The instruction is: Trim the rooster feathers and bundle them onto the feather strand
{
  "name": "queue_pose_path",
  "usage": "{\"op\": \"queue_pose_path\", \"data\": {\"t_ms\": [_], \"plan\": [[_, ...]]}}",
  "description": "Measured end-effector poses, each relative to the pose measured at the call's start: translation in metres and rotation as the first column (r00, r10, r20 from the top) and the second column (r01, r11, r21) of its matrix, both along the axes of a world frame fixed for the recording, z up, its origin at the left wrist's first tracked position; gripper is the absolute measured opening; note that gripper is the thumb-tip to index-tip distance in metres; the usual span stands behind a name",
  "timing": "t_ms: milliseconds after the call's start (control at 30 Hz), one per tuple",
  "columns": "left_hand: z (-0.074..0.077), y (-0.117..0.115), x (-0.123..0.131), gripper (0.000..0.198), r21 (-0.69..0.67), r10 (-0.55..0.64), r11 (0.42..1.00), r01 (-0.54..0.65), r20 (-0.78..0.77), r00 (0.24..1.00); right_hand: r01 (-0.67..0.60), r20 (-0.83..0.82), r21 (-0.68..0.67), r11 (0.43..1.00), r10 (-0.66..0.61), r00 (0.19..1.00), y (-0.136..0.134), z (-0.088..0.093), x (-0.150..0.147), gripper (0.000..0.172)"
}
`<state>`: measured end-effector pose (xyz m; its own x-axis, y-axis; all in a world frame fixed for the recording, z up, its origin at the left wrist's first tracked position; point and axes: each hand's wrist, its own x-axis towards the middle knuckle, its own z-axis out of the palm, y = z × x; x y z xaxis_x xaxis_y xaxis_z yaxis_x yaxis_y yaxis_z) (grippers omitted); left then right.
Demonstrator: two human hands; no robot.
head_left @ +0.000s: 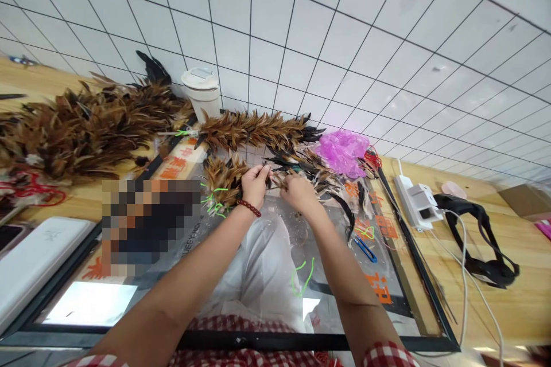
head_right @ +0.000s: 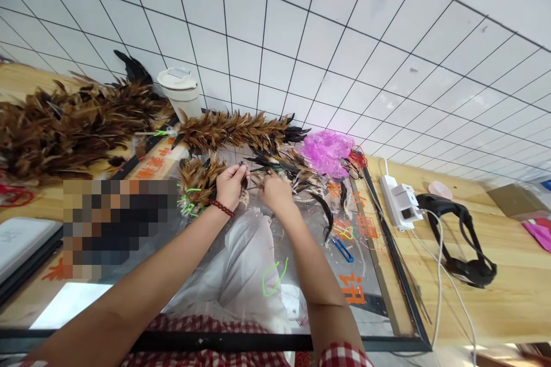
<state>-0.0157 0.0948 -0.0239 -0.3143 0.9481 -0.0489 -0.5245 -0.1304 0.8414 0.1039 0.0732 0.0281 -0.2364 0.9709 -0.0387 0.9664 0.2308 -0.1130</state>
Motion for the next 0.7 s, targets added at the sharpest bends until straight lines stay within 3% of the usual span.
{"op": "queue_pose_path", "data": {"t_ms": [100, 200, 267, 467, 567, 700], "plan": [[0.001, -0.001, 0.000, 0.023, -0.011, -0.002, 1.000, 0.002, -0.017, 1.000, 0.080, -0.129, -0.053, 0.995, -0.087, 0.988, 0.006, 0.004, 0.015, 0.022], [0.000, -0.001, 0.000, 0.022, -0.009, 0.004, 1.000, -0.004, -0.050, 0.999, 0.101, -0.411, -0.138, 0.985, -0.149, 0.899, 0.014, 0.016, 0.043, 0.024], [-0.001, 0.000, -0.001, 0.022, -0.012, -0.001, 1.000, 0.000, -0.051, 0.999, 0.118, -0.492, -0.154, 0.981, -0.180, 0.852, 0.017, 0.023, 0.061, 0.029], [-0.002, 0.001, -0.001, 0.022, -0.023, -0.012, 1.000, 0.011, -0.050, 0.999, 0.293, -0.468, 0.048, 0.955, -0.237, 0.851, 0.016, 0.029, 0.085, 0.025], [-0.001, 0.000, 0.000, 0.021, -0.022, -0.019, 1.000, 0.018, -0.064, 0.998, 0.240, -0.362, 0.009, 0.971, -0.221, 0.906, 0.011, 0.035, 0.085, 0.016], [0.000, 0.000, 0.000, 0.021, -0.036, -0.024, 0.999, 0.021, -0.075, 0.997, 0.151, -0.166, -0.148, 0.978, -0.175, 0.971, 0.005, 0.038, 0.075, 0.014]]}}
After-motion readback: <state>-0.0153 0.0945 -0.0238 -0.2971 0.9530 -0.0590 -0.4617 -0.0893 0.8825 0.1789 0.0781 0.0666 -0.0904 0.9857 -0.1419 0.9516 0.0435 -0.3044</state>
